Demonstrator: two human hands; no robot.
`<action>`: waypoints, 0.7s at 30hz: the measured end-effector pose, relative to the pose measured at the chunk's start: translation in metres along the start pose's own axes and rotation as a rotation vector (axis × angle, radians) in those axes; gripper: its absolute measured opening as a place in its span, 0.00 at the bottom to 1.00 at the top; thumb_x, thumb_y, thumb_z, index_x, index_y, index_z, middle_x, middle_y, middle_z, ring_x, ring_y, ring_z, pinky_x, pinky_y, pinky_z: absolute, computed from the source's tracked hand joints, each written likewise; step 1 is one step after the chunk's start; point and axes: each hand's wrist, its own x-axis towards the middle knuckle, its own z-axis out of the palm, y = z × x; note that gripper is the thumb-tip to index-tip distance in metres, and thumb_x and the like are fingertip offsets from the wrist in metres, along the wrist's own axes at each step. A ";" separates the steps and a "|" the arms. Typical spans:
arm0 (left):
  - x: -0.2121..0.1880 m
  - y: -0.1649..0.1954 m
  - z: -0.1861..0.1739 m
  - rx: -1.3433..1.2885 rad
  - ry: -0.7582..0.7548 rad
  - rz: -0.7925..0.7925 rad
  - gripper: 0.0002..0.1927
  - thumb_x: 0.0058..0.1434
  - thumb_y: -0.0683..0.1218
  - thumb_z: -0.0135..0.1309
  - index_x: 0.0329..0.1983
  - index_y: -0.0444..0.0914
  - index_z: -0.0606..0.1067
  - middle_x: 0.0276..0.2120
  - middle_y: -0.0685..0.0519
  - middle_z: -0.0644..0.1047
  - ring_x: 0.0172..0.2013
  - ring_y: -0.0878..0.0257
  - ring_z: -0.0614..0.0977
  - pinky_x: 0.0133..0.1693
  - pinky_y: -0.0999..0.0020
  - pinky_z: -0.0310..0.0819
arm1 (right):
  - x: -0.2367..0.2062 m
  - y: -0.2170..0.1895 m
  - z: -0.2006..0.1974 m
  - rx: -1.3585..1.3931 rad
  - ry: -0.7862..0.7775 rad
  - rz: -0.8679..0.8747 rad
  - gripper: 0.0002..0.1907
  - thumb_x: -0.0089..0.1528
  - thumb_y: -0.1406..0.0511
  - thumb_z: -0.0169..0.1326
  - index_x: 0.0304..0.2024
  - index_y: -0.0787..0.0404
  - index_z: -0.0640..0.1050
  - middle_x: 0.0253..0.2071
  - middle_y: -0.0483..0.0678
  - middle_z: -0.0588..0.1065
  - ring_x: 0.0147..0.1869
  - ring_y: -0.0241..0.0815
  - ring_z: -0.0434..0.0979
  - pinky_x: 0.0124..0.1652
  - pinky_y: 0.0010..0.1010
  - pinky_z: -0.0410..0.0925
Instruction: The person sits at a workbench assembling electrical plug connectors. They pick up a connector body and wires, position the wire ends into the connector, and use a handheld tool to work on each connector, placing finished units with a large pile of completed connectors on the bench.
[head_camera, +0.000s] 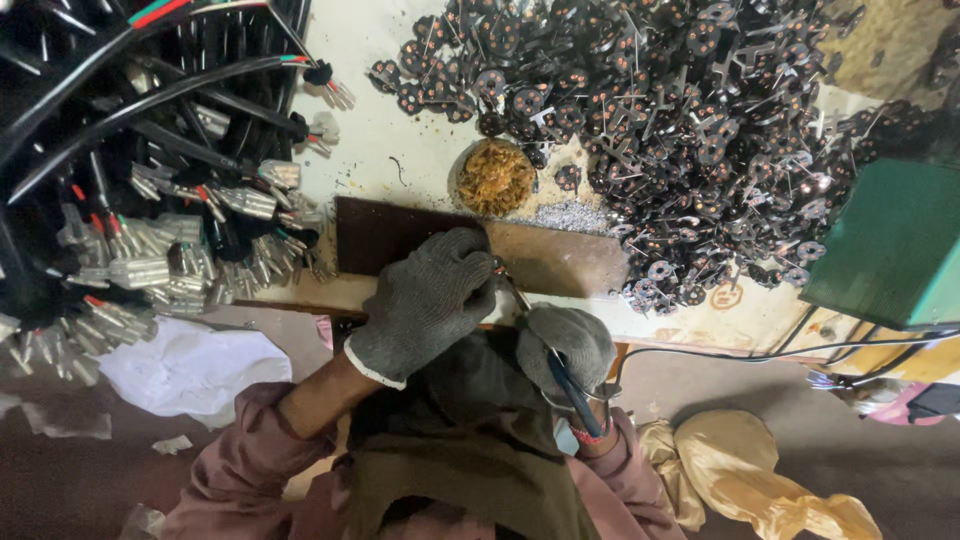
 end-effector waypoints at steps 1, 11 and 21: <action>0.000 0.000 0.000 0.013 -0.011 0.006 0.12 0.55 0.44 0.60 0.42 0.40 0.76 0.43 0.48 0.76 0.43 0.48 0.80 0.39 0.54 0.77 | 0.002 -0.001 0.000 -0.019 0.005 -0.002 0.16 0.51 0.68 0.66 0.41 0.59 0.78 0.38 0.53 0.81 0.40 0.55 0.83 0.42 0.41 0.75; 0.001 -0.003 0.002 0.063 -0.057 0.002 0.08 0.57 0.46 0.60 0.37 0.40 0.75 0.41 0.47 0.76 0.40 0.47 0.80 0.36 0.52 0.76 | 0.019 -0.008 0.012 0.144 0.130 -0.146 0.16 0.54 0.75 0.64 0.42 0.62 0.75 0.33 0.50 0.79 0.33 0.48 0.83 0.35 0.33 0.75; 0.001 0.000 0.000 0.044 0.055 0.038 0.08 0.58 0.44 0.60 0.39 0.41 0.75 0.43 0.49 0.76 0.42 0.50 0.81 0.39 0.55 0.78 | 0.020 -0.012 0.004 0.093 0.043 -0.075 0.15 0.54 0.73 0.64 0.42 0.61 0.76 0.35 0.53 0.80 0.37 0.52 0.84 0.39 0.36 0.75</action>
